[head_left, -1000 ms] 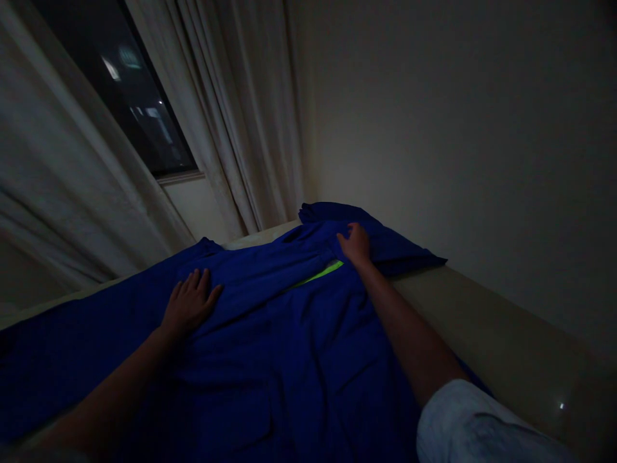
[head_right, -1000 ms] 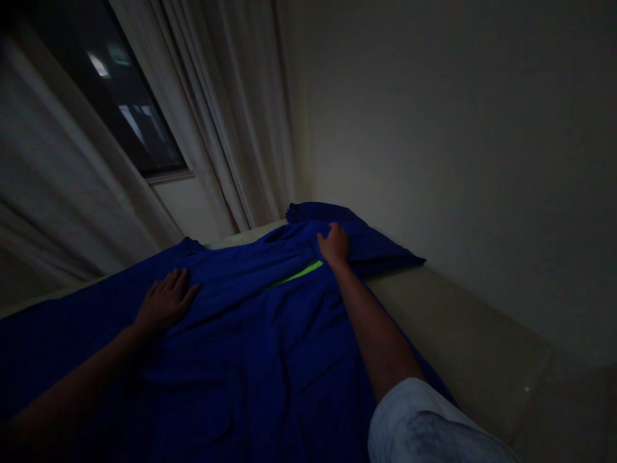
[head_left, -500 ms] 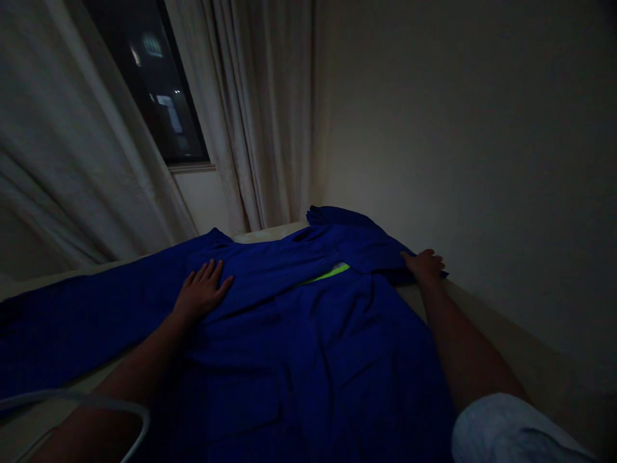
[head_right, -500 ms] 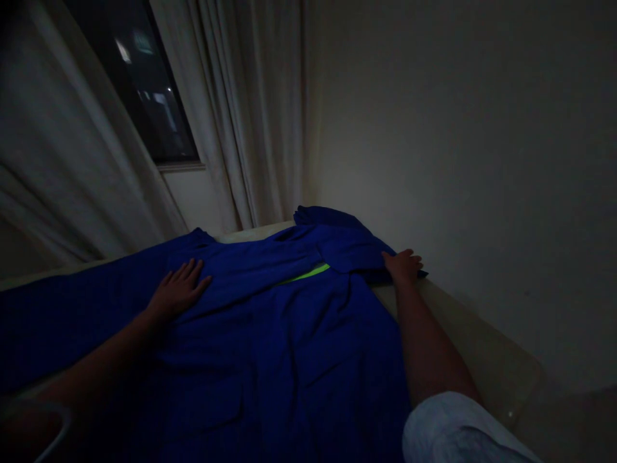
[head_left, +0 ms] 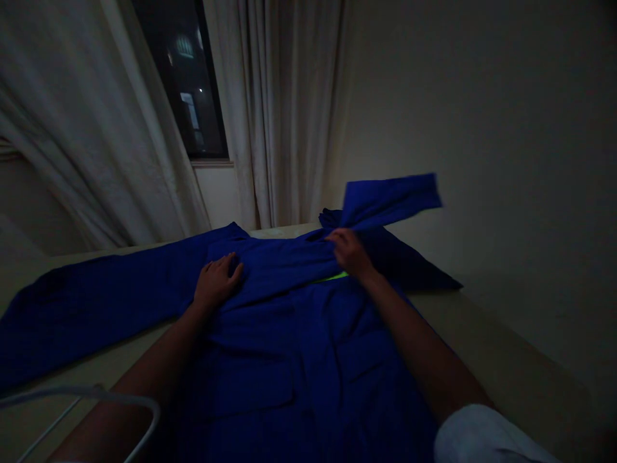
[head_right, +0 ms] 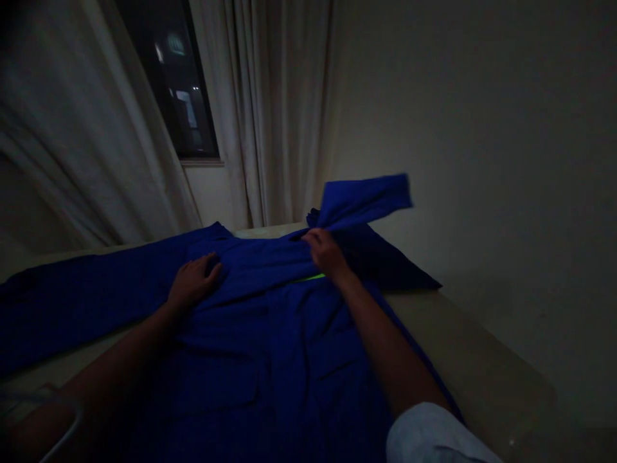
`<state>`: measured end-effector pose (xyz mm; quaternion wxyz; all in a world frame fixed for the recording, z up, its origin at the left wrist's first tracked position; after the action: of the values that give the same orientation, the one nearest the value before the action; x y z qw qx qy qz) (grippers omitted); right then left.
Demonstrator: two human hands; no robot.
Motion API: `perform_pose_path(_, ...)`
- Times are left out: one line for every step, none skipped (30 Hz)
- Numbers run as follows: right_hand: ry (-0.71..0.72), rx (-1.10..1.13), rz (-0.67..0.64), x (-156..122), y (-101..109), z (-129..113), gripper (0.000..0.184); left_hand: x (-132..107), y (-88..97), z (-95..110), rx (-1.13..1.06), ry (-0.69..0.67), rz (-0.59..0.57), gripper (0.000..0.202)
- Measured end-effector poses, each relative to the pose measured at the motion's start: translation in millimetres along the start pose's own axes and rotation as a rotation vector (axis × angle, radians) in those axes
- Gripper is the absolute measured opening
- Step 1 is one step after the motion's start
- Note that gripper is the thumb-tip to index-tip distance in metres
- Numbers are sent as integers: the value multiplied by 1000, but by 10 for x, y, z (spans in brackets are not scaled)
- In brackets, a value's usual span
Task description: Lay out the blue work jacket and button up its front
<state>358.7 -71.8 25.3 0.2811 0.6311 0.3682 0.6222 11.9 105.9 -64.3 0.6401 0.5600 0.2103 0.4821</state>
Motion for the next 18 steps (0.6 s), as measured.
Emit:
perform_pose_path(173, 33, -143, -29, -252, -284, 49, -5, 37, -2, -38, 3, 17, 73)
perform_pose_path(290, 48, -240, -98, -466, -490, 45, -9, 71, -5, -78, 6, 33, 72)
perform_pose_path(353, 52, -288, -178, -632, -619, 41, -11, 98, -16, -114, 16, 45, 71)
perform_pose_path(384, 51, -303, -255, -755, -688, 37, -13, 115, -35, -144, 33, 53, 70)
perform_pose_path(389, 51, -289, -321, -830, -711, 34, -14, 122, -65, -169, 59, 59, 69)
perform_pose_path(379, 55, -259, -372, -866, -702, 34, -14, 119, -102, -197, 87, 62, 67)
perform_pose_path(366, 65, -229, -409, -872, -679, 34, -14, 111, -146, -232, 116, 67, 65)
perform_pose_path(342, 77, -194, -430, -855, -644, 34, -13, 100, -194, -277, 142, 77, 64)
perform_pose_path(306, 88, -155, -435, -821, -603, 33, -9, 88, -241, -329, 164, 88, 64)
perform_pose_path(257, 98, -111, -430, -777, -561, 31, 2, 74, -282, -387, 179, 92, 64)
perform_pose_path(203, 107, -67, -419, -733, -522, 29, 20, 60, -313, -446, 194, 88, 66)
perform_pose_path(153, 114, -32, -408, -697, -494, 29, 47, 47, -340, -509, 220, 76, 68)
perform_pose_path(114, 119, -13, -399, -675, -481, 32, 82, 38, -361, -568, 261, 60, 69)
perform_pose_path(94, 123, -15, -391, -670, -484, 35, 127, 37, -370, -620, 307, 40, 69)
perform_pose_path(93, 126, -39, -386, -682, -504, 37, 179, 47, -367, -664, 353, 24, 69)
perform_pose_path(104, 126, -73, -381, -701, -532, 37, 238, 70, -355, -699, 393, 10, 69)
perform_pose_path(116, 123, -106, -376, -718, -558, 36, 300, 106, -334, -721, 415, -2, 68)
perform_pose_path(118, 119, -125, -366, -723, -572, 35, 363, 150, -310, -733, 416, -16, 67)
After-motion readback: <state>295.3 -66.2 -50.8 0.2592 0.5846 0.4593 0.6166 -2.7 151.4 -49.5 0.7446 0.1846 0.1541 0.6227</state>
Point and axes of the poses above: each hand's wrist, its own x-axis towards the middle knuckle, its own y-axis out of the back of the hand, z = x × y, the point moved 6 cm from there along x, towards the middle knuckle, and after that the axes turned 3 degrees about -z, right-handed, at the moved point
